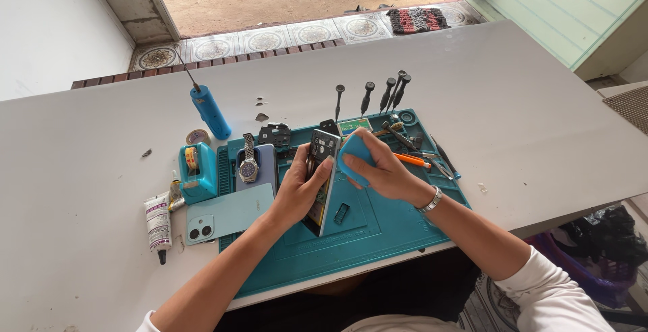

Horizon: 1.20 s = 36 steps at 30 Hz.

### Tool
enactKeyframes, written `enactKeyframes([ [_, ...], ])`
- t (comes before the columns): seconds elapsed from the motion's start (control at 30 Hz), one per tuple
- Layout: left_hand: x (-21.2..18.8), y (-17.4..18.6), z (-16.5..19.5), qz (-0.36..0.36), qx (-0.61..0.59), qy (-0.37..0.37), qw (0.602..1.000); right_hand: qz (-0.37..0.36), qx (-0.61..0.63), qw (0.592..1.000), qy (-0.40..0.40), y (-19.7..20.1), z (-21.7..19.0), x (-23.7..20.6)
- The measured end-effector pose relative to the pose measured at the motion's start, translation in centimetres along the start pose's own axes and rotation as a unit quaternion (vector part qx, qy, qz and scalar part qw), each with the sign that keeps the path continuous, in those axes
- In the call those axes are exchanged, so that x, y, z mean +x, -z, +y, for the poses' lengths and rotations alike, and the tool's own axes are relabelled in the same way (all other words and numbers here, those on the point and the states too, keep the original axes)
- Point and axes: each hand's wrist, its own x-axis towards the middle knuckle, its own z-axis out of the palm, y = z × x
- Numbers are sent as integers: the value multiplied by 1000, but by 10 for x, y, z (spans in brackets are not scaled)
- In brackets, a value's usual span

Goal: The person pries open a smartphone on a teal repair mat, removes the back cover and works on the internal battery and components by hand with a small pry tool. They then lift the phone, wipe and press its interior and edges with a blue sponge-like pad, and continue manipulating the opened phone.

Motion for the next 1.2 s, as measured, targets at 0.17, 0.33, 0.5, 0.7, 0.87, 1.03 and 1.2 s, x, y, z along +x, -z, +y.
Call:
enactKeyframes([
  [0.17,-1,1,-1,-8,38,2,999,-8,-23,1000,3,-7,-1,-1],
  [0.33,0,-2,-5,2,-67,33,997,23,-58,998,-31,-6,0,-1],
  [0.5,0,-1,-2,28,-97,109,989,71,51,996,-15,-4,6,1],
  [0.7,-1,-2,0,23,-113,99,988,84,23,996,-34,-4,8,1],
  [0.87,-2,-4,-4,26,-93,67,993,85,-5,995,-45,-6,8,2],
  [1.03,-1,-4,-6,33,-80,64,994,81,-14,996,-41,-5,9,3],
  [1.2,-1,-4,-5,39,-77,77,993,89,-13,995,-36,-4,11,1],
])
